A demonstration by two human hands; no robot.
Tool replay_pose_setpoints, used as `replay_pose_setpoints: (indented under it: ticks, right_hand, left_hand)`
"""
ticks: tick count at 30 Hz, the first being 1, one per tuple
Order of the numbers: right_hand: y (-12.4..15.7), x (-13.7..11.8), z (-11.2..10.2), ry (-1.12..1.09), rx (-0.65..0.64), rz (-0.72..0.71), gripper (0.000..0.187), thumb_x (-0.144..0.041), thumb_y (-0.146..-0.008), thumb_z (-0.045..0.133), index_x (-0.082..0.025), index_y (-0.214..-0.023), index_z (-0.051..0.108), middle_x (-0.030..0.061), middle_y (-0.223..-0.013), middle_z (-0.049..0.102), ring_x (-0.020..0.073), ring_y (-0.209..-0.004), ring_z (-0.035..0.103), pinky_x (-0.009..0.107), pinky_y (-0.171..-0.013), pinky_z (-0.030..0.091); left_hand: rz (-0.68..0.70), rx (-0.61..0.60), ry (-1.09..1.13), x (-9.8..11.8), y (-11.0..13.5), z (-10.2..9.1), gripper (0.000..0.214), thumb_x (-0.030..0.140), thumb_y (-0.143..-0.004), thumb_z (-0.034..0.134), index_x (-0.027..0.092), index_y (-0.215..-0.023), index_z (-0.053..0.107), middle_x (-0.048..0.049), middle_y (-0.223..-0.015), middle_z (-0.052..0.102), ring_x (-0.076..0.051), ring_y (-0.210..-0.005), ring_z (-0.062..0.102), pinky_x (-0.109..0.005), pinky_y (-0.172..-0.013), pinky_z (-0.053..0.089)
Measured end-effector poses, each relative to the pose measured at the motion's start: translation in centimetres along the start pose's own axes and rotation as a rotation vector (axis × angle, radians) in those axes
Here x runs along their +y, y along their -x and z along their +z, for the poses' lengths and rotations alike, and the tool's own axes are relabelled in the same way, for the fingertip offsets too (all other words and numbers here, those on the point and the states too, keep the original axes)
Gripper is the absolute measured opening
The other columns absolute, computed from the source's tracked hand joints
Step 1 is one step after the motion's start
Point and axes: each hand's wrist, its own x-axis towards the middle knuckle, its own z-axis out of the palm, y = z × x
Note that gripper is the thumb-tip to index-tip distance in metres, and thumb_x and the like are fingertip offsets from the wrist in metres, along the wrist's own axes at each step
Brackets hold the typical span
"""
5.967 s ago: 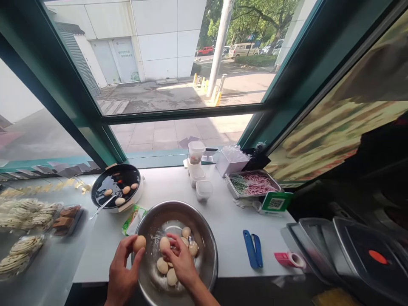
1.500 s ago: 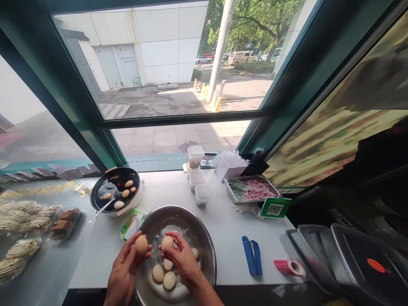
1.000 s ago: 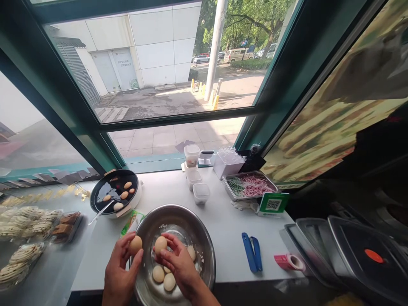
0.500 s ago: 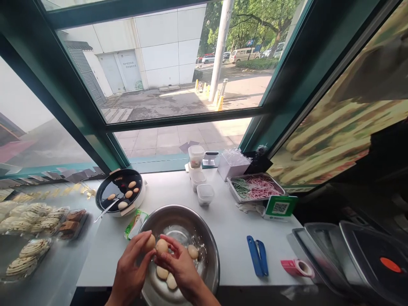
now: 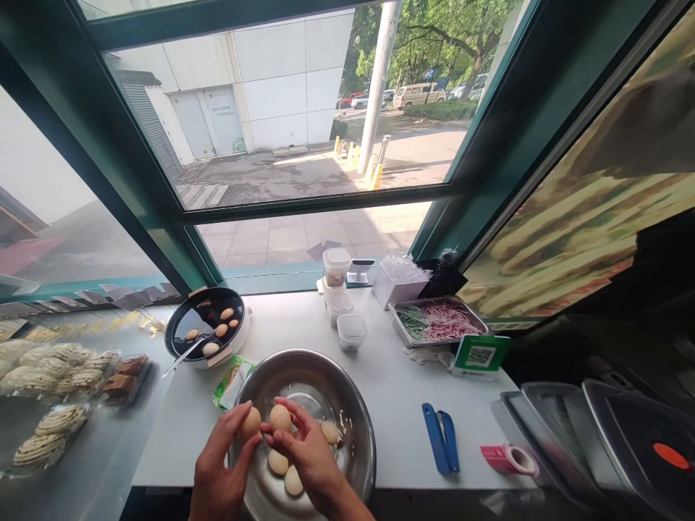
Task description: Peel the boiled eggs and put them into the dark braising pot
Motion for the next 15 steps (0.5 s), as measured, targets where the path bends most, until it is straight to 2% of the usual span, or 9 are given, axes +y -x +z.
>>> replay_pose_setpoints:
  ticks: [2,5,9,13,15]
  right_hand:
    - [0.0,-0.1,0.0,0.019,-0.028,0.001,0.077,-0.055,-0.064,0.096,-0.034,-0.133,0.068,0.0071,-0.122,0.072,0.0337,-0.118,0.071,0.050,-0.105,0.055]
    - [0.1,-0.1,0.0,0.067,-0.060,-0.006,0.070,-0.058,-0.071,0.091,-0.035,-0.132,0.068,0.0071,-0.116,0.077,0.0314,-0.117,0.070,0.048,-0.104,0.053]
    - [0.2,0.1,0.3,0.069,-0.034,0.001,0.064,-0.059,-0.070,0.091,-0.036,-0.127,0.073,0.0056,-0.126,0.074,0.0329,-0.122,0.068,0.049,-0.109,0.051]
    - [0.5,0.0,0.7,-0.009,-0.052,0.022,0.061,-0.054,-0.075,0.090,-0.035,-0.130,0.071,0.0054,-0.133,0.071,0.0335,-0.130,0.065,0.050,-0.115,0.050]
    - [0.5,0.0,0.7,-0.041,-0.036,0.036,0.065,-0.054,-0.074,0.091,-0.035,-0.132,0.069,0.0058,-0.127,0.073,0.0337,-0.127,0.068,0.052,-0.115,0.050]
  left_hand:
    - [-0.005,0.041,-0.006,0.0,-0.1,-0.1,0.038,0.032,-0.094,0.069,0.028,-0.132,0.071,-0.0097,-0.133,0.075,-0.027,-0.124,0.071,-0.040,-0.102,0.063]
    - [0.050,-0.095,-0.013,-0.2,-0.8,-0.4,0.038,0.031,-0.095,0.068,0.028,-0.133,0.071,-0.0093,-0.132,0.076,-0.027,-0.121,0.073,-0.039,-0.100,0.064]
    - [0.029,0.048,-0.053,-0.4,-1.6,-0.8,0.043,0.030,-0.095,0.068,0.026,-0.137,0.067,-0.0111,-0.136,0.073,-0.028,-0.126,0.070,-0.042,-0.103,0.063]
    - [0.120,-0.118,-0.067,-0.3,-1.6,-1.0,0.041,0.024,-0.096,0.065,0.028,-0.137,0.066,-0.0086,-0.133,0.074,-0.024,-0.123,0.072,-0.035,-0.101,0.063]
    - [0.091,-0.022,-0.096,-0.3,-1.3,-1.0,0.044,0.024,-0.095,0.067,0.029,-0.138,0.064,-0.0081,-0.133,0.074,-0.024,-0.123,0.072,-0.034,-0.102,0.062]
